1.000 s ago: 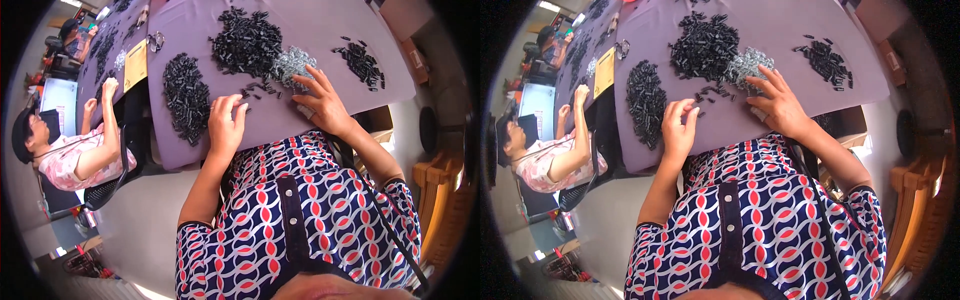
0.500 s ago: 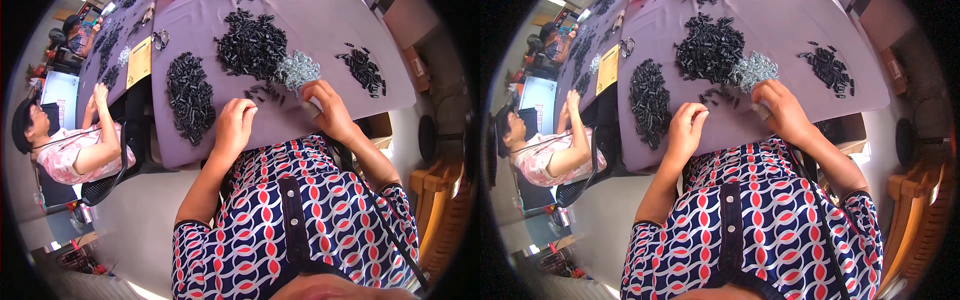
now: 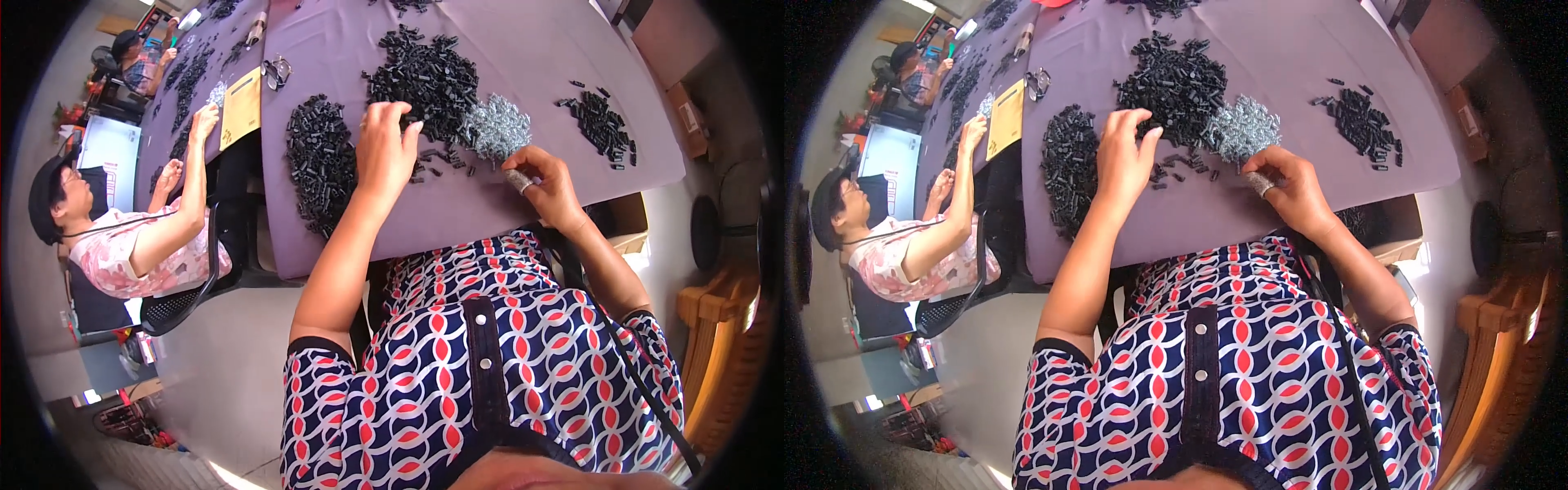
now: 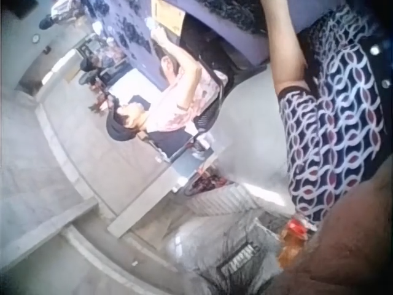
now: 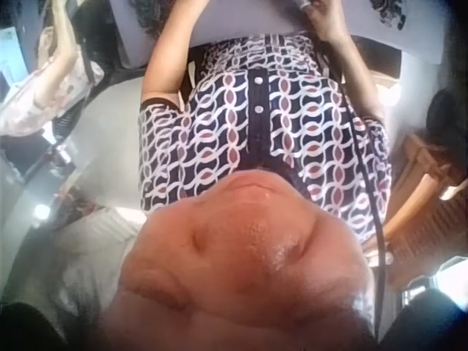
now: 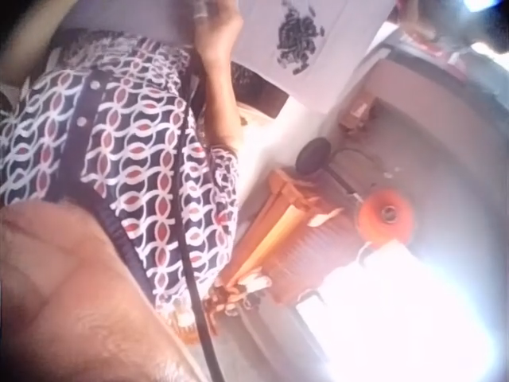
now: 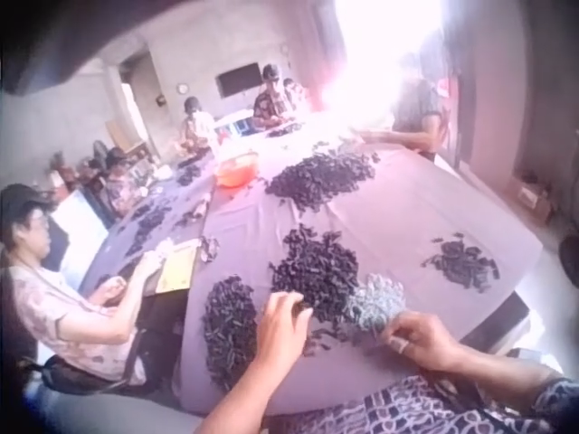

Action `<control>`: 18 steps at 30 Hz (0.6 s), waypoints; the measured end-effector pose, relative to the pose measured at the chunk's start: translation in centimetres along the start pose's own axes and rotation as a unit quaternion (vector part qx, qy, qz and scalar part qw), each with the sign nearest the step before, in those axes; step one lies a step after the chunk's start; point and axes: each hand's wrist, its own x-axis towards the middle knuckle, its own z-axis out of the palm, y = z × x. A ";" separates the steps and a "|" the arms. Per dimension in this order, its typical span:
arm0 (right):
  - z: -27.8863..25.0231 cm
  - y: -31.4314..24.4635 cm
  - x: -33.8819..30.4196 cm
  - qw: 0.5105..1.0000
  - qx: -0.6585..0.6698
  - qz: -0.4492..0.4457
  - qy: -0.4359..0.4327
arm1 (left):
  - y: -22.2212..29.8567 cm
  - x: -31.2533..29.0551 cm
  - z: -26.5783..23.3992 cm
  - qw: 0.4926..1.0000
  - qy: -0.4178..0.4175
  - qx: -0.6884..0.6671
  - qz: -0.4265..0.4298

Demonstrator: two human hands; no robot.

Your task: The recorder is sorting and inspecting small black plastic components on a table.

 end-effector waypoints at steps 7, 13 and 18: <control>0.6 1.5 -0.1 0.999 -0.024 -0.009 0.024 | -1.9 5.6 3.8 0.993 -0.020 0.083 0.080; 0.8 1.1 0.1 0.997 -0.053 -0.039 0.028 | -4.2 6.3 5.0 0.992 0.003 0.087 -0.091; 0.7 1.1 0.1 0.997 -0.063 -0.026 0.022 | -5.3 5.5 6.4 0.992 0.034 0.036 -0.113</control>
